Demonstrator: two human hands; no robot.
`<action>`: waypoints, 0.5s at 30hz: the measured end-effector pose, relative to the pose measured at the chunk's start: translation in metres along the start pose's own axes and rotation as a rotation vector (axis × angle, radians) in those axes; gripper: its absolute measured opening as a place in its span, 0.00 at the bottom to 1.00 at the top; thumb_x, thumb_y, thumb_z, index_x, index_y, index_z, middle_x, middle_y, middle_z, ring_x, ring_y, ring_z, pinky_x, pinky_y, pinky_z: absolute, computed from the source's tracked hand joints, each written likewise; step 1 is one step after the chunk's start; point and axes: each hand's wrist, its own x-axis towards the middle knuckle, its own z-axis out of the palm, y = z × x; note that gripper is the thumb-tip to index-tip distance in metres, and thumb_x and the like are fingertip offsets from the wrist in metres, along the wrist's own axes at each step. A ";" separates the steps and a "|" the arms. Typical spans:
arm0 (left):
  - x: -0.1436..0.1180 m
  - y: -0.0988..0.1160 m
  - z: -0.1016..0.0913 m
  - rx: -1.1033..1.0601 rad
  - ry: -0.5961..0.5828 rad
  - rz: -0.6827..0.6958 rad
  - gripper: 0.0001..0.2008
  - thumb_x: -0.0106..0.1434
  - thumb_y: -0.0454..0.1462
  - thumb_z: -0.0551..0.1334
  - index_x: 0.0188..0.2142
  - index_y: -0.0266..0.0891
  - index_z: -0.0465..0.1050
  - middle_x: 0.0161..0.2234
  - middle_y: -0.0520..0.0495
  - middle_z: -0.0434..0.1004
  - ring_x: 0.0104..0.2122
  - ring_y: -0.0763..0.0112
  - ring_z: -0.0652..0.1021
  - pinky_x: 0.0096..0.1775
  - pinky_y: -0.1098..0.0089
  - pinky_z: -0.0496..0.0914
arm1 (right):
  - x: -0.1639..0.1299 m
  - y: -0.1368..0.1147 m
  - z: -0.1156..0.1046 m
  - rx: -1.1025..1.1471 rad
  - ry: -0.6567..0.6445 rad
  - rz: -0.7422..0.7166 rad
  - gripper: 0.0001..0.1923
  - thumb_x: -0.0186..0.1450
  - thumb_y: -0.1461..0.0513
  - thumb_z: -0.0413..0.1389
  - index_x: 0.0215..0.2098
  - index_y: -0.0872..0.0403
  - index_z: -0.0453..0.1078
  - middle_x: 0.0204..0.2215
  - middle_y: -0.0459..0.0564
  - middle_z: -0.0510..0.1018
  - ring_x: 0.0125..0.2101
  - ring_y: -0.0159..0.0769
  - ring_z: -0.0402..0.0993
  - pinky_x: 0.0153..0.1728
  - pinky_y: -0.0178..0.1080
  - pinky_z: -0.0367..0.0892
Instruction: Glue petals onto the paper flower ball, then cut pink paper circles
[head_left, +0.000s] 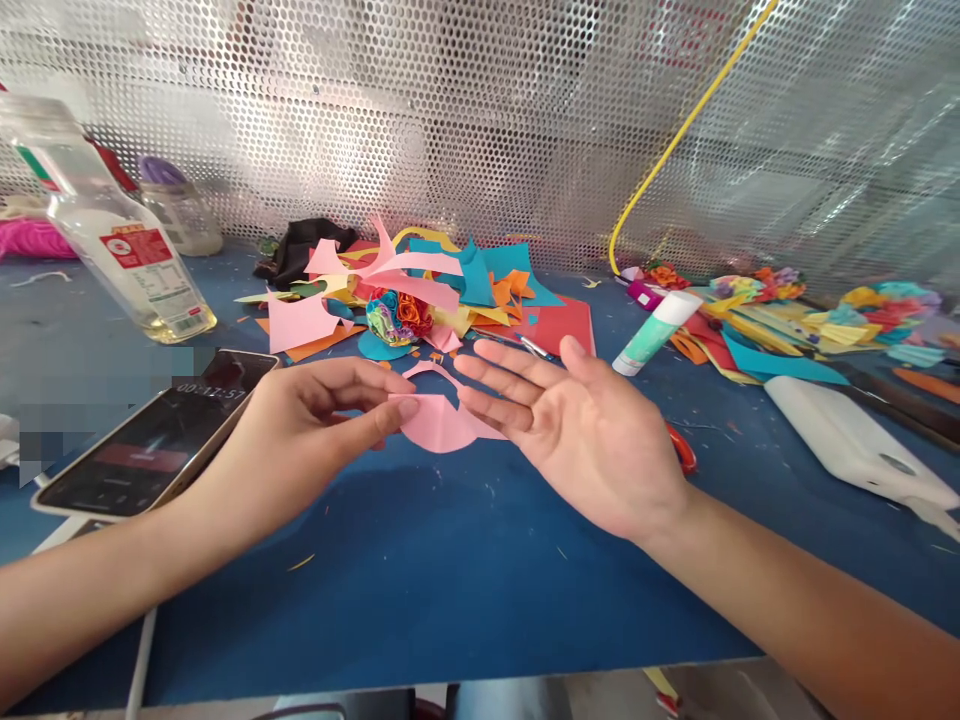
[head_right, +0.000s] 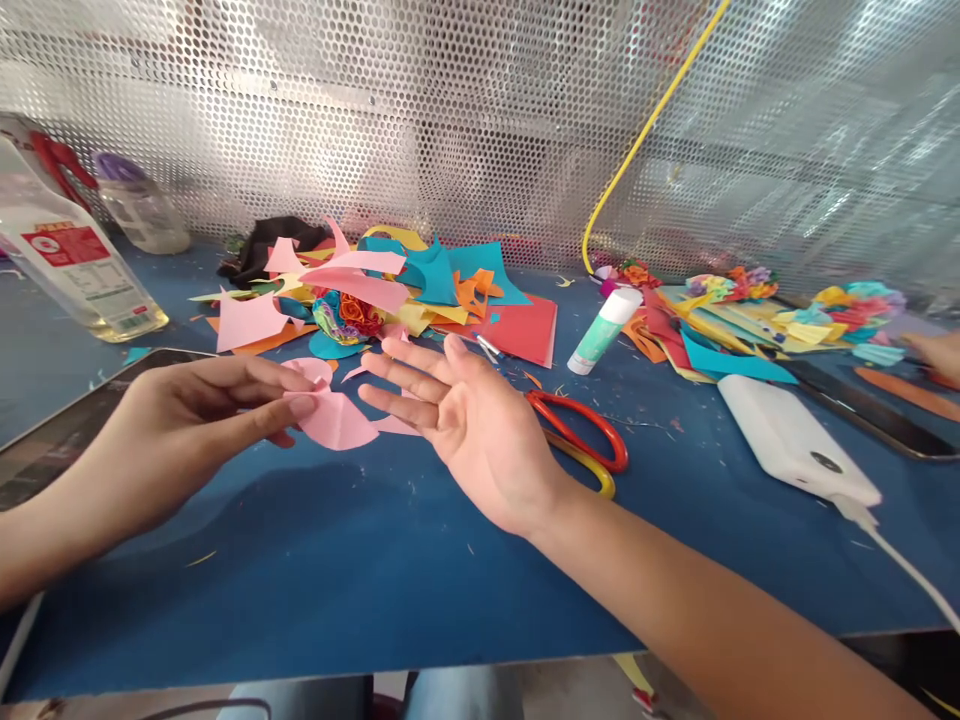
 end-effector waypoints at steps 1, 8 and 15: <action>0.000 -0.001 0.000 -0.019 -0.008 -0.009 0.07 0.52 0.40 0.68 0.30 0.42 0.75 0.29 0.54 0.80 0.25 0.79 0.76 0.26 0.84 0.71 | 0.000 0.000 0.000 -0.004 -0.009 -0.002 0.17 0.67 0.53 0.46 0.42 0.53 0.71 0.47 0.51 0.76 0.51 0.40 0.70 0.54 0.44 0.64; -0.003 -0.001 0.004 -0.090 -0.081 -0.025 0.11 0.52 0.39 0.68 0.36 0.43 0.75 0.27 0.54 0.81 0.26 0.75 0.79 0.28 0.81 0.73 | -0.008 0.009 -0.001 -0.456 0.028 -0.171 0.09 0.61 0.60 0.59 0.41 0.47 0.72 0.44 0.44 0.76 0.43 0.32 0.74 0.45 0.35 0.70; -0.004 0.003 0.006 -0.042 -0.179 0.021 0.05 0.56 0.39 0.64 0.32 0.46 0.79 0.29 0.54 0.82 0.25 0.78 0.77 0.28 0.83 0.72 | -0.010 0.012 0.001 -0.750 0.036 -0.122 0.05 0.59 0.60 0.60 0.34 0.52 0.73 0.29 0.44 0.79 0.30 0.30 0.76 0.34 0.32 0.71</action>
